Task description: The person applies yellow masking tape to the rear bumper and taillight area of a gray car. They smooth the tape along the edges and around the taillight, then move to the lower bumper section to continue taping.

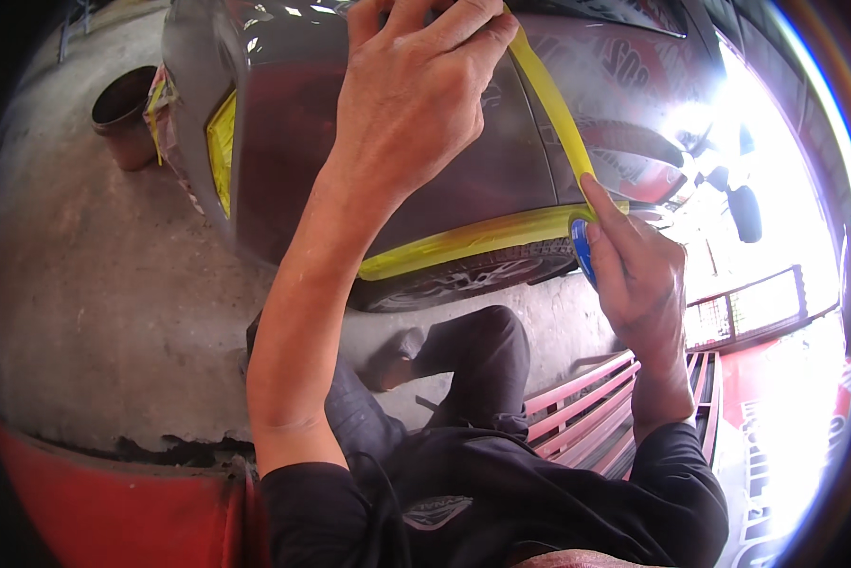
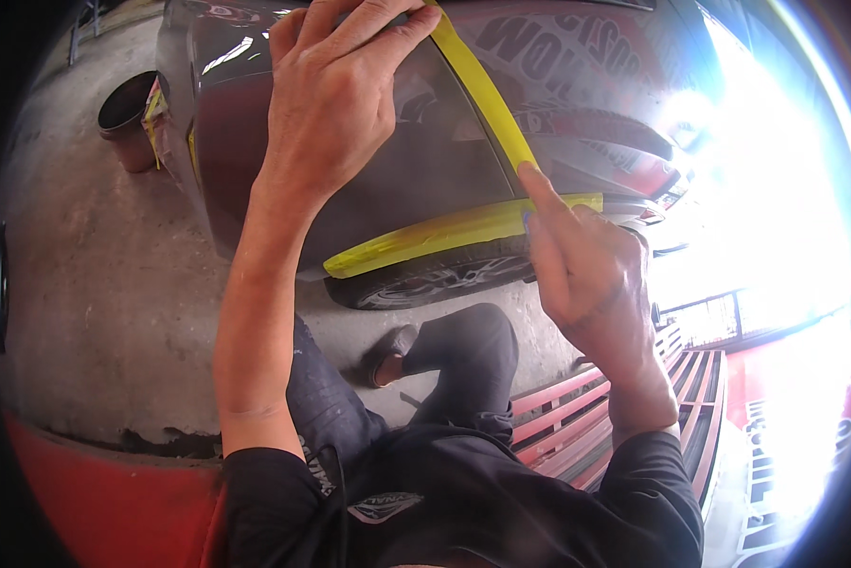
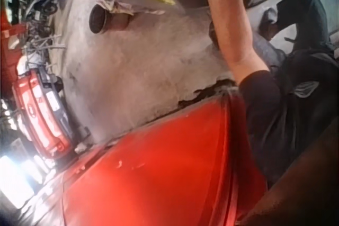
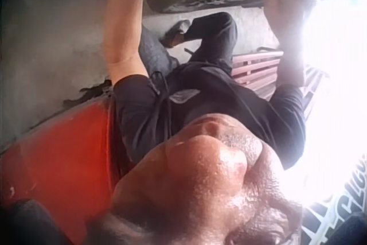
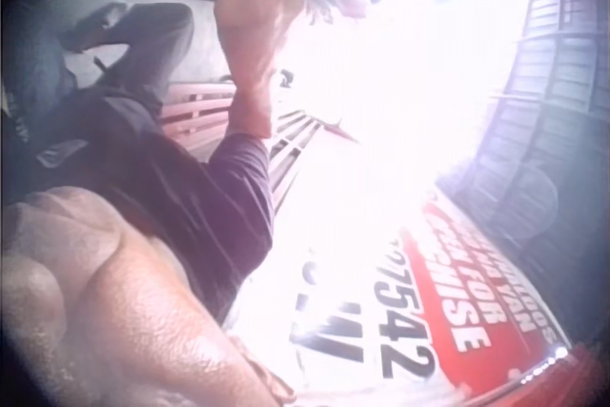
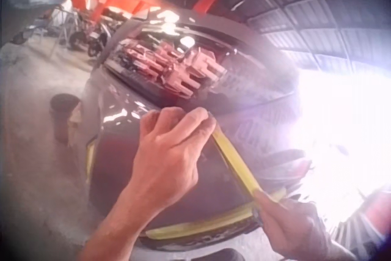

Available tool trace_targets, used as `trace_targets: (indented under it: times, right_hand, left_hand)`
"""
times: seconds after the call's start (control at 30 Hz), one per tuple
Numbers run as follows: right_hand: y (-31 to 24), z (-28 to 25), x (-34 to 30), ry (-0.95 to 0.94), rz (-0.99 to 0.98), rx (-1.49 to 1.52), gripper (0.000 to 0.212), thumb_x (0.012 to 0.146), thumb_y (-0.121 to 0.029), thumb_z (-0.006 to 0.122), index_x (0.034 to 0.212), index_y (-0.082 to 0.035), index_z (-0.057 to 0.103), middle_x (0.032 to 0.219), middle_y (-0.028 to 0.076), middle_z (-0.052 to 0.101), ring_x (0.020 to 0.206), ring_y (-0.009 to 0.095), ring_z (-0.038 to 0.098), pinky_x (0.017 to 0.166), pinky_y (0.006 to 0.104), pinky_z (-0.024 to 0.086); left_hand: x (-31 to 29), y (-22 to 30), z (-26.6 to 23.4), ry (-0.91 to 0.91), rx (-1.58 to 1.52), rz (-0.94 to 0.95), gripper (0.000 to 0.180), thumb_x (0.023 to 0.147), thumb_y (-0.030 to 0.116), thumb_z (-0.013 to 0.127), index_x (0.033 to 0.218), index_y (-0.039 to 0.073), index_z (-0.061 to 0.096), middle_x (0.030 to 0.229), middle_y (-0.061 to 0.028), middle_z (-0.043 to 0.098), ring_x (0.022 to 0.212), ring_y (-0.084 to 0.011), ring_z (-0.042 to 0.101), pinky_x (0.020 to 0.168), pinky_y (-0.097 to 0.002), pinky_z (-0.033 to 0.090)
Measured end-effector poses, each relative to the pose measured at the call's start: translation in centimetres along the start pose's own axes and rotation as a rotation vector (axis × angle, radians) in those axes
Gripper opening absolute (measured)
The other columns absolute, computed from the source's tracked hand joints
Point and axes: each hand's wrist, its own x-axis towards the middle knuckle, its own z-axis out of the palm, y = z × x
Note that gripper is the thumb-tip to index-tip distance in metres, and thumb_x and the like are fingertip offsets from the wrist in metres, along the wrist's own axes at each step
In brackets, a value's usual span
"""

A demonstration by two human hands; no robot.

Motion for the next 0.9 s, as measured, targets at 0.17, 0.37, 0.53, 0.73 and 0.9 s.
trace_targets:
  times: [0.17,0.37,0.53,0.73,0.9]
  right_hand:
    - [1.5,1.4,0.3,0.032,-0.104,-0.028,0.046,0.094,-0.002,0.065,0.139,0.0,0.068,0.065,0.014,0.059,0.056,0.028,0.061,0.058,0.041,0.048]
    - [2.0,1.6,1.8,-0.094,-0.096,-0.122,0.048,0.093,-0.004,0.062,0.141,0.001,0.064,0.073,0.017,0.063,0.064,0.034,0.064,0.061,0.0469,0.049]
    - [1.8,1.5,2.4,-0.058,-0.04,-0.022,0.042,0.094,-0.006,0.059,0.135,0.002,0.069,0.071,0.023,0.063,0.061,0.039,0.063,0.062,0.0473,0.049]
    - [1.9,1.7,2.7,-0.059,-0.009,0.021,0.04,0.095,-0.009,0.058,0.132,0.001,0.071,0.067,0.024,0.062,0.059,0.041,0.062,0.062,0.0486,0.049]
    - [2.3,1.7,2.6,-0.056,-0.03,-0.032,0.04,0.096,-0.01,0.059,0.133,-0.002,0.072,0.07,0.025,0.063,0.062,0.041,0.063,0.064,0.0489,0.049]
  left_hand:
    - [0.0,-0.1,-0.1,-0.011,-0.035,-0.034,0.023,0.091,0.005,0.069,0.111,0.0,0.079,0.117,-0.0032,0.072,0.1,-0.0225,0.063,0.094,-0.0421,0.045]
    - [-0.3,-0.8,0.6,0.011,-0.018,0.022,0.025,0.091,0.004,0.067,0.113,0.002,0.078,0.118,-0.0036,0.071,0.104,-0.0245,0.062,0.099,-0.0448,0.044]
    - [-0.5,-0.8,-1.0,-0.142,-0.088,0.005,0.031,0.091,0.002,0.066,0.118,0.008,0.078,0.127,-0.0062,0.068,0.114,-0.0284,0.061,0.109,-0.0503,0.041]
    - [-1.0,-0.6,-1.4,-0.208,0.024,0.065,0.034,0.091,0.006,0.067,0.122,0.011,0.079,0.137,-0.0084,0.064,0.121,-0.0313,0.06,0.115,-0.0567,0.039]
    - [-1.4,0.4,-0.9,-0.186,0.098,0.058,0.03,0.091,0.011,0.068,0.12,0.008,0.078,0.14,-0.0094,0.063,0.126,-0.0345,0.058,0.115,-0.0589,0.038]
